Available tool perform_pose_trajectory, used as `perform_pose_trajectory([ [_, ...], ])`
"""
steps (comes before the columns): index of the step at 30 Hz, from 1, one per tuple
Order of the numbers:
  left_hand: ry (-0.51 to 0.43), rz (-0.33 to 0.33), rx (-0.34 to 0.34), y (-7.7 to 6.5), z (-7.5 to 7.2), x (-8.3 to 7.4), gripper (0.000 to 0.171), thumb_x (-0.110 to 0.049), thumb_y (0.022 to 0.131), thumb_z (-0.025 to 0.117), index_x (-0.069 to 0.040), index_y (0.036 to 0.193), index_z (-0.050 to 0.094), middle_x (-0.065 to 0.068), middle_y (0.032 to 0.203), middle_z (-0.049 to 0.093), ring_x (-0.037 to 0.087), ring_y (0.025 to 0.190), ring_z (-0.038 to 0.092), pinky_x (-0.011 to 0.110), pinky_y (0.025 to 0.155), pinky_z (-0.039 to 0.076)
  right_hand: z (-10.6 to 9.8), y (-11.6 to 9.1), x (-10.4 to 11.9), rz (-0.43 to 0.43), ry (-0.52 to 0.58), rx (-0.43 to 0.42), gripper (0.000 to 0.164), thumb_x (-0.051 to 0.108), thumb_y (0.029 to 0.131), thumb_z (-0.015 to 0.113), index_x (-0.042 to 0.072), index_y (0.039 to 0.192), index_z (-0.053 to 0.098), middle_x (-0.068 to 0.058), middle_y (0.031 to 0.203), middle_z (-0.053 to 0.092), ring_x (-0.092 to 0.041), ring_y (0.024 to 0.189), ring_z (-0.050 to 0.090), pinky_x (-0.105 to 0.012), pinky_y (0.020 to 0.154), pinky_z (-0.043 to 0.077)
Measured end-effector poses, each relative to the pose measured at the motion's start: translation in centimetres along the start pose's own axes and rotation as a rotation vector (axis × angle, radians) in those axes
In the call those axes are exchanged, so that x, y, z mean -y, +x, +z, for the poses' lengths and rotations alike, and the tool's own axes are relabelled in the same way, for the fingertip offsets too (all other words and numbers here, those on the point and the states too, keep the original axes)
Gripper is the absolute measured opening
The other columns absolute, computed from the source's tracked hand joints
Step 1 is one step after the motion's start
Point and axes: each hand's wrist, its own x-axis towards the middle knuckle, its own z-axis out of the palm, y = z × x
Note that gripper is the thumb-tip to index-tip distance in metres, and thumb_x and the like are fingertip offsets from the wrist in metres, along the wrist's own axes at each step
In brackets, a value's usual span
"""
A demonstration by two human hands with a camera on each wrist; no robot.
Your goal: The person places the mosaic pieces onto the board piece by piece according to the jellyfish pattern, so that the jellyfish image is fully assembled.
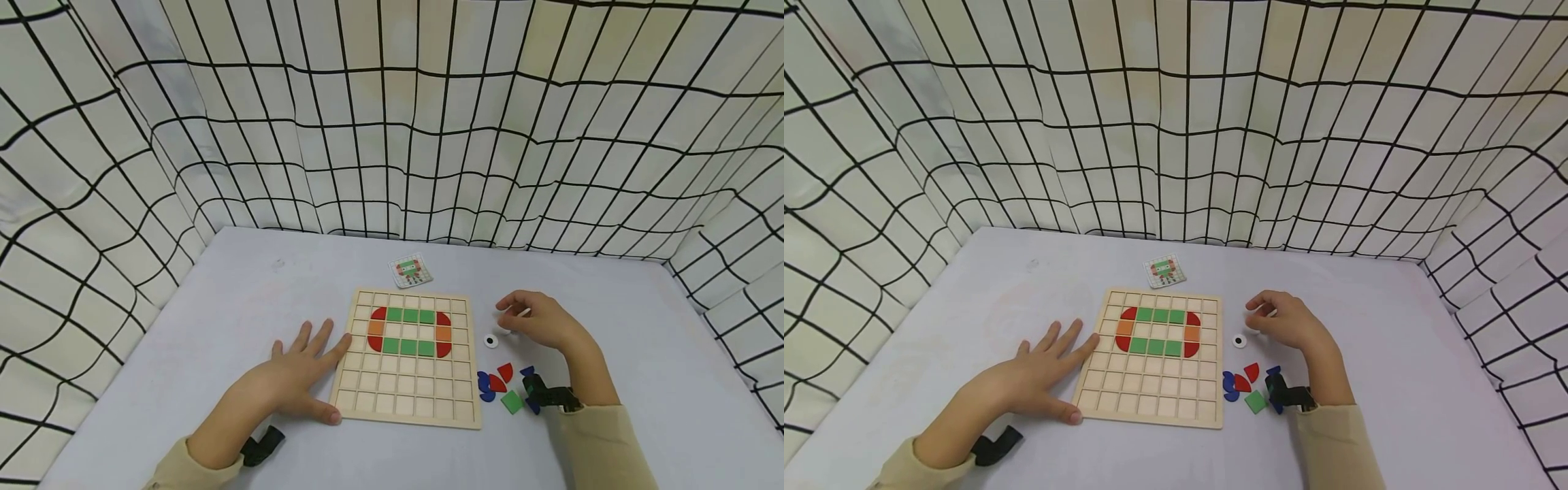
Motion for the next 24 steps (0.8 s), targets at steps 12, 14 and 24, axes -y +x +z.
perform_pose_trajectory([
  [12, -0.001, 0.002, -0.007, 0.0, 0.1, 0.1, 0.121, -0.07, 0.065, 0.078, -0.021, 0.16, 0.023, 0.019, 0.167, 0.002, 0.053, 0.149, 0.0, 0.084, 0.101, 0.011, 0.2, 0.2, -0.3, 0.047, -0.013, 0.03, 0.028, 0.029, 0.092, 0.07, 0.015, 0.117, 0.068, -0.006, 0.105, 0.063, -0.021, 0.089, 0.058, -0.033, 0.074, 0.048],
  [14, 0.002, 0.0, -0.007, 0.0, 0.2, 0.1, 0.121, -0.071, 0.064, 0.078, -0.022, 0.16, 0.023, 0.019, 0.167, 0.003, 0.053, 0.149, 0.0, 0.084, 0.101, 0.011, 0.4, 0.3, -0.3, 0.045, -0.015, 0.03, 0.027, 0.025, 0.09, 0.072, 0.015, 0.115, 0.069, -0.006, 0.103, 0.063, -0.022, 0.09, 0.057, -0.033, 0.073, 0.048],
  [24, 0.013, 0.005, -0.01, 0.1, 0.2, 0.2, 0.121, -0.072, 0.064, 0.077, -0.022, 0.16, 0.023, 0.019, 0.167, 0.004, 0.054, 0.149, 0.002, 0.084, 0.1, 0.013, 1.5, 0.5, 0.0, 0.057, -0.073, 0.024, 0.022, 0.017, 0.085, 0.076, 0.014, 0.105, 0.068, -0.007, 0.095, 0.058, -0.024, 0.088, 0.053, -0.033, 0.068, 0.047],
])
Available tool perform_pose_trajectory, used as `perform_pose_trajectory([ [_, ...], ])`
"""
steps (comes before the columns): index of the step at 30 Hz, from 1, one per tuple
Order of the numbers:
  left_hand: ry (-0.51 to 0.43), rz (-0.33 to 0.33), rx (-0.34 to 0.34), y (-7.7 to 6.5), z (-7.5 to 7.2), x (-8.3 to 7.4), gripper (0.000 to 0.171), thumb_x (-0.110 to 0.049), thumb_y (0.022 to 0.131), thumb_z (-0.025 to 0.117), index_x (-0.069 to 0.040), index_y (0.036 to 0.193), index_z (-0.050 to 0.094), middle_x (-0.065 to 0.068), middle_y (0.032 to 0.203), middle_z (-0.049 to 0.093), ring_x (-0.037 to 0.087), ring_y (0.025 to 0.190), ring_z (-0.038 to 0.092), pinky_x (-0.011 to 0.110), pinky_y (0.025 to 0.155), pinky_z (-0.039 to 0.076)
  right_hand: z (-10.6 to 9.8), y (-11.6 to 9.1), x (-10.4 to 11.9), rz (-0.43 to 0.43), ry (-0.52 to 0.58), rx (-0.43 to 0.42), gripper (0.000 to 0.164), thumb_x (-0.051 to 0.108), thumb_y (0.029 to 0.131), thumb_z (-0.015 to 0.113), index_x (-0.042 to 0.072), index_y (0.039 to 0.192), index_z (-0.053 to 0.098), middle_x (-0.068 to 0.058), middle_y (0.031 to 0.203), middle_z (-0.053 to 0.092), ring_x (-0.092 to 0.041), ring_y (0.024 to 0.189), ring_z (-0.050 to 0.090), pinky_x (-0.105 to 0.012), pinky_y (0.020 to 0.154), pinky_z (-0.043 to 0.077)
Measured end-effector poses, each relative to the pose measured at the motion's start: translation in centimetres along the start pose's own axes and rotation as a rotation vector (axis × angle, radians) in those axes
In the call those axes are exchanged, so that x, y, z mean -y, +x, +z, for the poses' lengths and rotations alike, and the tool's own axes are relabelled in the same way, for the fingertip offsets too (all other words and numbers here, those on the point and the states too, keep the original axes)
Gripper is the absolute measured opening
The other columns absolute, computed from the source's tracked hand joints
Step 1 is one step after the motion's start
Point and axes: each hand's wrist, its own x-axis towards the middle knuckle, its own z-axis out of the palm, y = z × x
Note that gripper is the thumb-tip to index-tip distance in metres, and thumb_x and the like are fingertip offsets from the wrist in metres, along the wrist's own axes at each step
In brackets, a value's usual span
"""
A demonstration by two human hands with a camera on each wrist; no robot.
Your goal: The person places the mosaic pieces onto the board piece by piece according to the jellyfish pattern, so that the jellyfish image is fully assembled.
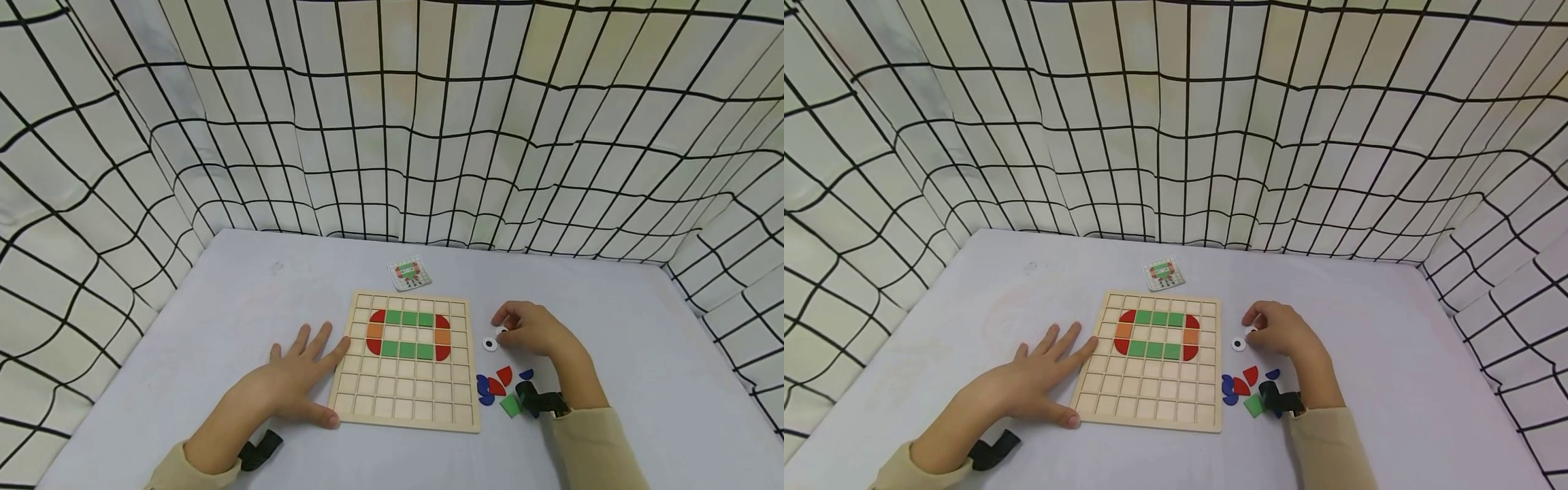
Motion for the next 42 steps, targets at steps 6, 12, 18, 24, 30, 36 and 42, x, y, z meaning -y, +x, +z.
perform_pose_trajectory([
  [6, 0.001, -0.005, 0.003, 0.0, 0.0, 0.0, 0.122, -0.072, 0.063, 0.077, -0.022, 0.16, 0.023, 0.019, 0.167, 0.004, 0.053, 0.149, 0.002, 0.084, 0.101, 0.013, 0.1, 0.0, 0.2, -0.004, -0.033, -0.001, 0.018, 0.017, 0.085, 0.077, 0.013, 0.098, 0.066, -0.006, 0.089, 0.057, -0.022, 0.082, 0.052, -0.032, 0.065, 0.044],
  [12, -0.009, -0.004, 0.007, 0.0, 0.0, 0.0, 0.121, -0.071, 0.064, 0.078, -0.022, 0.16, 0.023, 0.019, 0.167, 0.004, 0.053, 0.149, 0.002, 0.084, 0.1, 0.012, 0.2, 0.1, 0.2, -0.03, -0.022, -0.005, 0.016, 0.016, 0.085, 0.075, 0.014, 0.095, 0.064, -0.005, 0.088, 0.058, -0.022, 0.084, 0.053, -0.032, 0.067, 0.045],
  [18, -0.012, -0.007, 0.008, 0.1, 0.1, 0.0, 0.121, -0.071, 0.064, 0.078, -0.023, 0.16, 0.023, 0.018, 0.167, 0.003, 0.053, 0.149, 0.001, 0.084, 0.1, 0.012, 0.4, 0.3, 0.3, -0.06, 0.023, -0.013, 0.012, 0.015, 0.089, 0.07, 0.015, 0.1, 0.067, -0.006, 0.095, 0.061, -0.023, 0.086, 0.055, -0.032, 0.069, 0.049],
  [24, -0.004, -0.01, 0.004, 0.1, 0.1, 0.0, 0.122, -0.072, 0.063, 0.078, -0.023, 0.16, 0.024, 0.019, 0.167, 0.004, 0.053, 0.149, 0.002, 0.084, 0.1, 0.012, 0.6, 0.3, 0.7, -0.113, 0.106, -0.052, 0.013, 0.016, 0.092, 0.067, 0.014, 0.105, 0.067, -0.005, 0.096, 0.061, -0.023, 0.086, 0.056, -0.03, 0.07, 0.052],
  [30, -0.001, -0.004, -0.003, 0.0, 0.1, 0.0, 0.121, -0.071, 0.064, 0.078, -0.022, 0.16, 0.024, 0.019, 0.167, 0.005, 0.053, 0.149, 0.002, 0.084, 0.1, 0.012, 0.9, 0.3, 1.6, -0.15, 0.209, -0.089, 0.014, 0.015, 0.092, 0.066, 0.013, 0.107, 0.068, -0.007, 0.097, 0.062, -0.024, 0.084, 0.059, -0.033, 0.071, 0.053],
  [36, -0.001, -0.003, -0.003, 0.0, 0.0, 0.0, 0.121, -0.072, 0.064, 0.078, -0.022, 0.16, 0.024, 0.019, 0.167, 0.004, 0.054, 0.149, 0.002, 0.084, 0.1, 0.012, 1.7, 0.6, 2.3, -0.17, 0.28, -0.113, 0.018, 0.011, 0.091, 0.065, 0.012, 0.109, 0.068, -0.007, 0.101, 0.064, -0.024, 0.087, 0.06, -0.033, 0.071, 0.053],
  [42, -0.004, -0.007, 0.004, 0.1, 0.0, 0.0, 0.121, -0.072, 0.064, 0.078, -0.022, 0.16, 0.024, 0.019, 0.167, 0.004, 0.053, 0.149, 0.001, 0.084, 0.101, 0.012, 2.4, 0.7, 3.3, -0.176, 0.328, -0.115, 0.022, 0.011, 0.089, 0.064, 0.011, 0.111, 0.068, -0.006, 0.102, 0.065, -0.024, 0.086, 0.061, -0.034, 0.07, 0.054],
])
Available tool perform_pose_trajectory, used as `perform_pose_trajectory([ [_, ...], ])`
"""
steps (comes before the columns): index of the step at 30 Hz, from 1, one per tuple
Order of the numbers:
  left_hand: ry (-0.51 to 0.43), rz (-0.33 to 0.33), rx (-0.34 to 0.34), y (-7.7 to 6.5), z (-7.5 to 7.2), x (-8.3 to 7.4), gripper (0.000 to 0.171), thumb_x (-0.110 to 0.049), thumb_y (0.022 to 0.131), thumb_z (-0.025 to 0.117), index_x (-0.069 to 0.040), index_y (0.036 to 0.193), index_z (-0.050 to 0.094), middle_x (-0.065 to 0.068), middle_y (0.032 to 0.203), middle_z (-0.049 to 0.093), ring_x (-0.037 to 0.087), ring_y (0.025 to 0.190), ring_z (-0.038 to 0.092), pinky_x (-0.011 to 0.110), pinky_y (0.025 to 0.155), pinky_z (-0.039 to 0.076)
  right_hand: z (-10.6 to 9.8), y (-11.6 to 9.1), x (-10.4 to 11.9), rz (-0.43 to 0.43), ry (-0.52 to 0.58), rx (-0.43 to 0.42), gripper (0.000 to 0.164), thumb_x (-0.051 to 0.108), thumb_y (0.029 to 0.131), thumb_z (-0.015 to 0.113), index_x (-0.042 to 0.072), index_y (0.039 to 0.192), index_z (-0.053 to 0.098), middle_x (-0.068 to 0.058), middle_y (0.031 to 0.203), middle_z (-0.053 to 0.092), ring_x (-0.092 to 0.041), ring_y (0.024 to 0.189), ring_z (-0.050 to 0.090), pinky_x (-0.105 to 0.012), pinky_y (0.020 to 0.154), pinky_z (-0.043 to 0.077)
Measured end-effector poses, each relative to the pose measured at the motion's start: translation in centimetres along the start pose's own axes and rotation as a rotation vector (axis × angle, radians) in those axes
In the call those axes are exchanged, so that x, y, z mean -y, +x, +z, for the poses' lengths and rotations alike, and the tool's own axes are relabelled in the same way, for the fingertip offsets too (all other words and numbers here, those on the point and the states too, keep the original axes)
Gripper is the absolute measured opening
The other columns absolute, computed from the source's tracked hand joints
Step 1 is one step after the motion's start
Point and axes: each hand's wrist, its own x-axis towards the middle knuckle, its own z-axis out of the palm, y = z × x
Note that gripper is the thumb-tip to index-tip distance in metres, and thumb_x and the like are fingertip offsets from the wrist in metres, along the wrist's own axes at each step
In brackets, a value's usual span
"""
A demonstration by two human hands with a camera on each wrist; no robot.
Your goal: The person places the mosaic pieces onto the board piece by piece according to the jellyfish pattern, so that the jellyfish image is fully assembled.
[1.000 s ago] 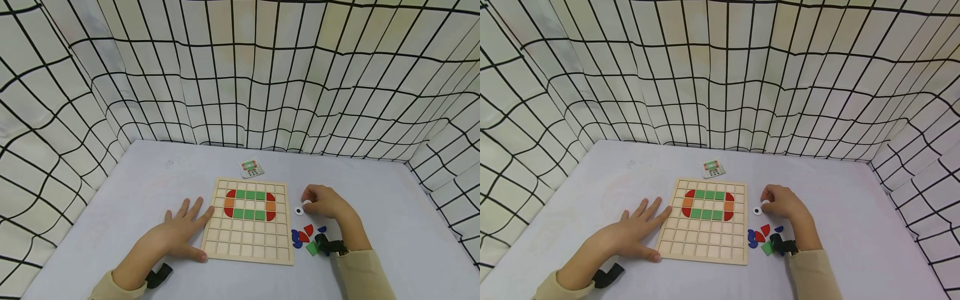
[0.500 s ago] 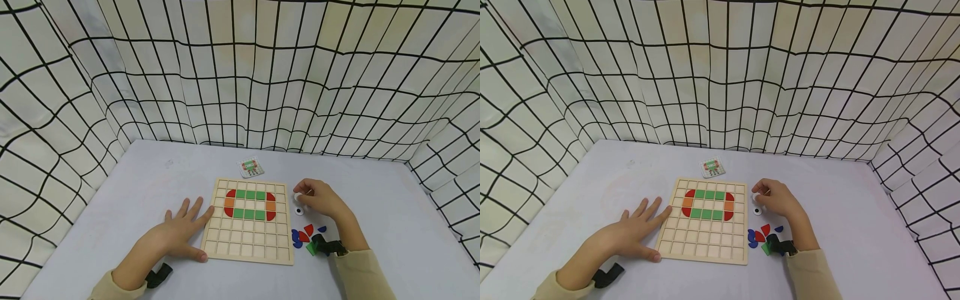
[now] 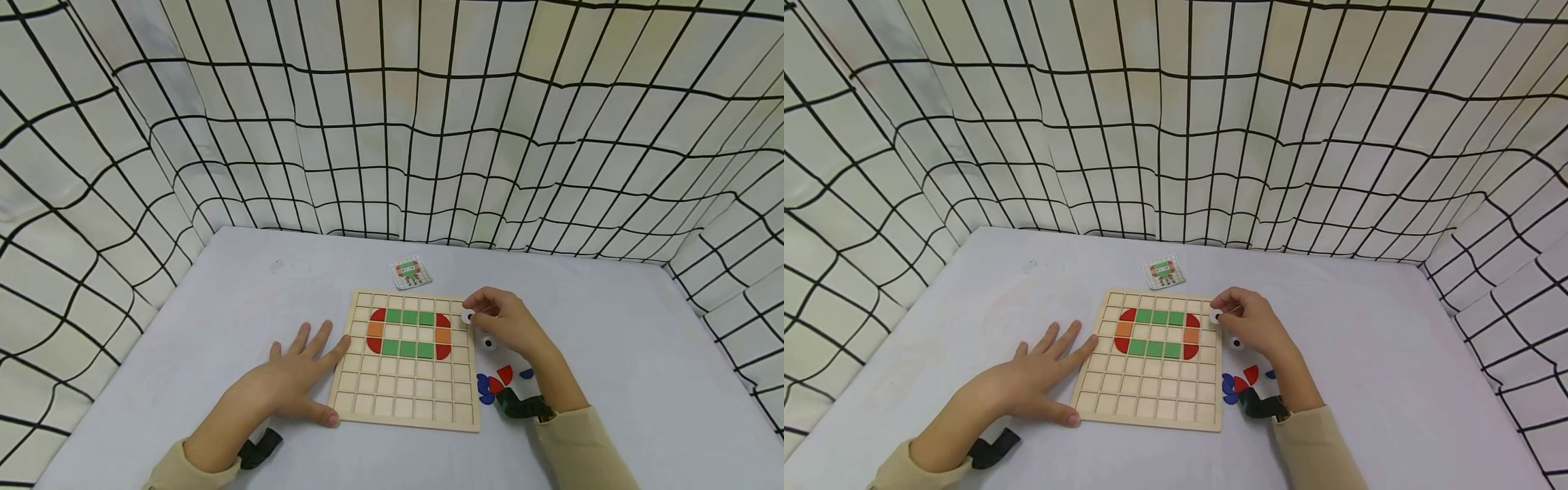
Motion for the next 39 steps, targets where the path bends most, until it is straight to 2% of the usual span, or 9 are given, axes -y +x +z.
perform_pose_trajectory([
  [5, 0.008, 0.003, -0.001, 0.0, 0.0, 0.1, 0.121, -0.072, 0.064, 0.077, -0.022, 0.16, 0.024, 0.019, 0.167, 0.004, 0.054, 0.149, 0.001, 0.084, 0.1, 0.012, 0.7, 0.0, 0.7, -0.007, 0.02, 0.011, 0.023, 0.009, 0.088, 0.064, 0.012, 0.11, 0.068, -0.006, 0.103, 0.066, -0.024, 0.087, 0.061, -0.034, 0.068, 0.054],
  [10, 0.01, 0.01, -0.007, 0.0, 0.0, 0.1, 0.12, -0.072, 0.065, 0.077, -0.022, 0.16, 0.023, 0.02, 0.167, 0.003, 0.054, 0.149, 0.001, 0.085, 0.1, 0.012, 1.6, 0.2, 1.1, 0.001, 0.01, 0.037, 0.02, 0.009, 0.088, 0.063, 0.016, 0.107, 0.069, -0.004, 0.1, 0.065, -0.023, 0.088, 0.06, -0.033, 0.072, 0.053],
  [15, 0.003, 0.002, -0.002, -0.1, -0.1, 0.0, 0.12, -0.071, 0.065, 0.078, -0.022, 0.16, 0.024, 0.019, 0.167, 0.004, 0.053, 0.149, 0.001, 0.084, 0.1, 0.012, 2.2, 0.5, 1.6, -0.043, 0.002, 0.069, 0.018, 0.01, 0.088, 0.066, 0.017, 0.104, 0.07, -0.002, 0.098, 0.066, -0.022, 0.09, 0.06, -0.033, 0.077, 0.052],
  [20, -0.015, 0.001, 0.0, -0.1, -0.3, -0.1, 0.12, -0.068, 0.065, 0.08, -0.021, 0.16, 0.025, 0.02, 0.167, 0.004, 0.054, 0.149, 0.001, 0.084, 0.101, 0.011, 2.9, 0.9, 1.9, -0.119, -0.007, 0.099, 0.015, 0.01, 0.089, 0.066, 0.016, 0.102, 0.07, 0.0, 0.096, 0.066, -0.02, 0.086, 0.061, -0.035, 0.076, 0.052],
  [23, -0.017, 0.0, -0.002, -0.1, -0.3, -0.2, 0.12, -0.068, 0.064, 0.08, -0.02, 0.16, 0.025, 0.021, 0.166, 0.005, 0.054, 0.149, 0.001, 0.084, 0.101, 0.011, 3.3, 1.1, 2.3, -0.132, -0.016, 0.113, 0.014, 0.01, 0.09, 0.067, 0.015, 0.103, 0.07, -0.001, 0.095, 0.066, -0.019, 0.085, 0.061, -0.034, 0.076, 0.052],
  [28, -0.006, -0.001, -0.004, 0.0, -0.1, -0.2, 0.121, -0.069, 0.064, 0.08, -0.021, 0.16, 0.025, 0.02, 0.167, 0.006, 0.054, 0.149, 0.002, 0.084, 0.101, 0.012, 3.9, 1.2, 2.7, -0.114, -0.065, 0.15, 0.013, 0.01, 0.09, 0.068, 0.016, 0.102, 0.069, 0.002, 0.094, 0.065, -0.017, 0.086, 0.06, -0.033, 0.079, 0.051],
  [39, 0.01, 0.0, -0.01, -0.1, -0.2, -0.1, 0.121, -0.07, 0.063, 0.079, -0.021, 0.16, 0.025, 0.021, 0.166, 0.006, 0.054, 0.149, 0.003, 0.084, 0.1, 0.014, 4.1, 0.9, 3.1, -0.162, -0.129, 0.193, 0.012, 0.009, 0.09, 0.07, 0.015, 0.101, 0.07, 0.003, 0.091, 0.065, -0.014, 0.079, 0.059, -0.032, 0.076, 0.049],
])
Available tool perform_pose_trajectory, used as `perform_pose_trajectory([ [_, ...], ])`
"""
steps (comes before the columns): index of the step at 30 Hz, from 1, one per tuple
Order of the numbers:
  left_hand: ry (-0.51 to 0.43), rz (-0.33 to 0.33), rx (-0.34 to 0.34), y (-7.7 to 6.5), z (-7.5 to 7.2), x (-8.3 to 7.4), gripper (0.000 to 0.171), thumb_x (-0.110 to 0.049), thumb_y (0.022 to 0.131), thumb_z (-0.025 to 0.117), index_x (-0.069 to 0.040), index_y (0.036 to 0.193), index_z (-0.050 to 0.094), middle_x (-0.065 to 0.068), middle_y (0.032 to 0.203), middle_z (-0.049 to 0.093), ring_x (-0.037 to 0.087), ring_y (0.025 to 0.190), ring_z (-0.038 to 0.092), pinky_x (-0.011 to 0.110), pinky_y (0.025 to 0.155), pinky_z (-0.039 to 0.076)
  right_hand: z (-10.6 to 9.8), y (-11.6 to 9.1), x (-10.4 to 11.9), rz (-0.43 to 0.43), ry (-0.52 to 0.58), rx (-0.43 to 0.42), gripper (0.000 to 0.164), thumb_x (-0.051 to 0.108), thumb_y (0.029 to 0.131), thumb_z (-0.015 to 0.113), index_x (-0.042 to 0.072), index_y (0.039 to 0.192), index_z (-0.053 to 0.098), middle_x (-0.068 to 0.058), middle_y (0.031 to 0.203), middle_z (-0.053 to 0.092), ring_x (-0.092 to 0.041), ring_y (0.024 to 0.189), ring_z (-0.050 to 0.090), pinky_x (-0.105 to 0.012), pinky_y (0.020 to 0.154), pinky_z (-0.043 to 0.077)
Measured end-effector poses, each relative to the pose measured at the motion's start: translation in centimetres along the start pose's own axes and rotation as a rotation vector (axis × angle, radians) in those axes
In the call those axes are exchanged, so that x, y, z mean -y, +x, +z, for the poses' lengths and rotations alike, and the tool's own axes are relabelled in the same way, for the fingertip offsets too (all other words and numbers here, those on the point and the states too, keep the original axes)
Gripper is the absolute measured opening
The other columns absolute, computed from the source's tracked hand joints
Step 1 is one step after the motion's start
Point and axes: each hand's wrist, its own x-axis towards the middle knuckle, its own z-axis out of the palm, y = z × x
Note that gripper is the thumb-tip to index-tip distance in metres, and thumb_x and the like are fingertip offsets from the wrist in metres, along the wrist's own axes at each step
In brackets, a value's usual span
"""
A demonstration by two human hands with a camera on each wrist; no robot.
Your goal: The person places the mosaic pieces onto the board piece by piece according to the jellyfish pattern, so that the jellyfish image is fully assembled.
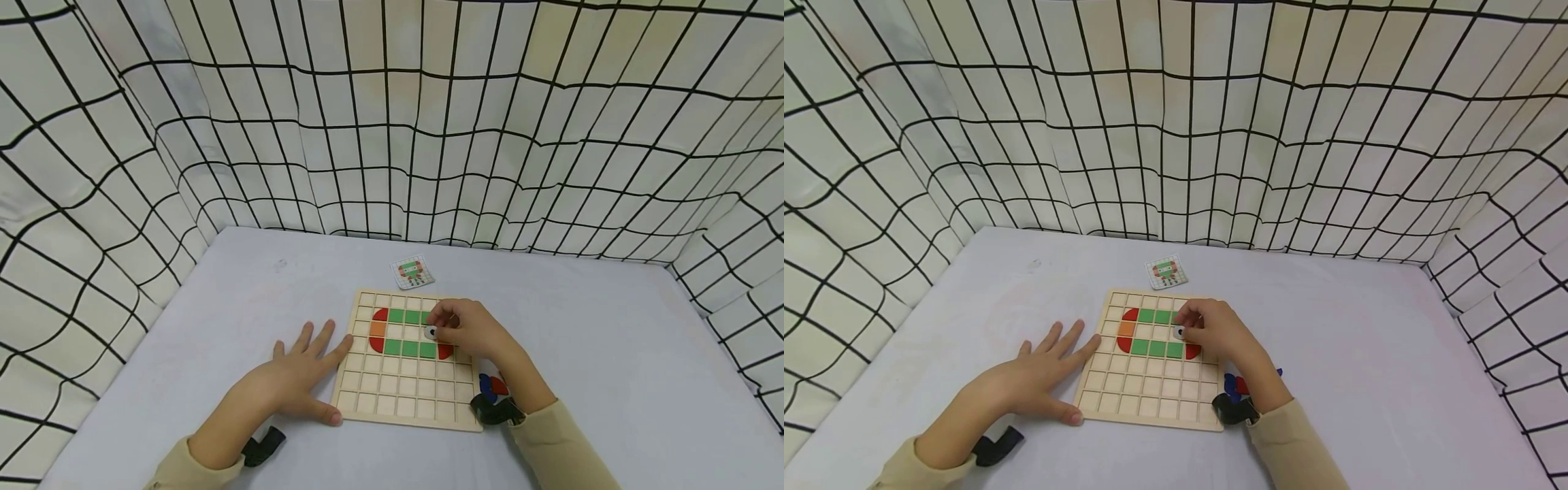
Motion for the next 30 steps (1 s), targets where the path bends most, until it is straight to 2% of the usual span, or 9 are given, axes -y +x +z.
perform_pose_trajectory([
  [9, -0.01, -0.003, 0.005, 0.1, 0.1, 0.0, 0.121, -0.069, 0.064, 0.08, -0.021, 0.16, 0.025, 0.02, 0.167, 0.006, 0.054, 0.149, 0.002, 0.084, 0.101, 0.012, -0.1, 0.0, 0.0, 0.038, -0.039, 0.015, 0.015, 0.009, 0.092, 0.069, 0.018, 0.102, 0.076, 0.005, 0.088, 0.066, -0.014, 0.075, 0.054, -0.031, 0.069, 0.047],
  [16, -0.023, 0.0, 0.014, 0.0, 0.0, 0.0, 0.12, -0.069, 0.064, 0.08, -0.021, 0.16, 0.024, 0.02, 0.167, 0.004, 0.054, 0.149, 0.0, 0.084, 0.101, 0.011, 0.0, 0.1, 0.0, 0.043, -0.046, 0.017, 0.022, 0.011, 0.092, 0.07, 0.017, 0.113, 0.075, 0.006, 0.096, 0.067, -0.014, 0.076, 0.053, -0.029, 0.07, 0.046],
  [21, -0.028, 0.005, 0.013, -0.2, -0.2, -0.1, 0.12, -0.068, 0.065, 0.08, -0.021, 0.16, 0.024, 0.02, 0.167, 0.003, 0.053, 0.149, 0.0, 0.084, 0.1, 0.011, -0.3, -0.1, 0.1, 0.036, -0.034, 0.01, 0.023, 0.01, 0.092, 0.069, 0.015, 0.113, 0.074, 0.004, 0.099, 0.069, -0.015, 0.079, 0.056, -0.031, 0.072, 0.048],
  [30, -0.034, 0.005, 0.013, -0.2, -0.3, -0.1, 0.12, -0.067, 0.065, 0.08, -0.021, 0.16, 0.024, 0.02, 0.167, 0.003, 0.053, 0.149, 0.0, 0.085, 0.1, 0.01, -1.4, -0.5, -0.2, 0.074, 0.0, -0.031, 0.02, 0.014, 0.093, 0.067, 0.019, 0.111, 0.074, 0.003, 0.103, 0.068, -0.017, 0.089, 0.062, -0.033, 0.076, 0.051],
])
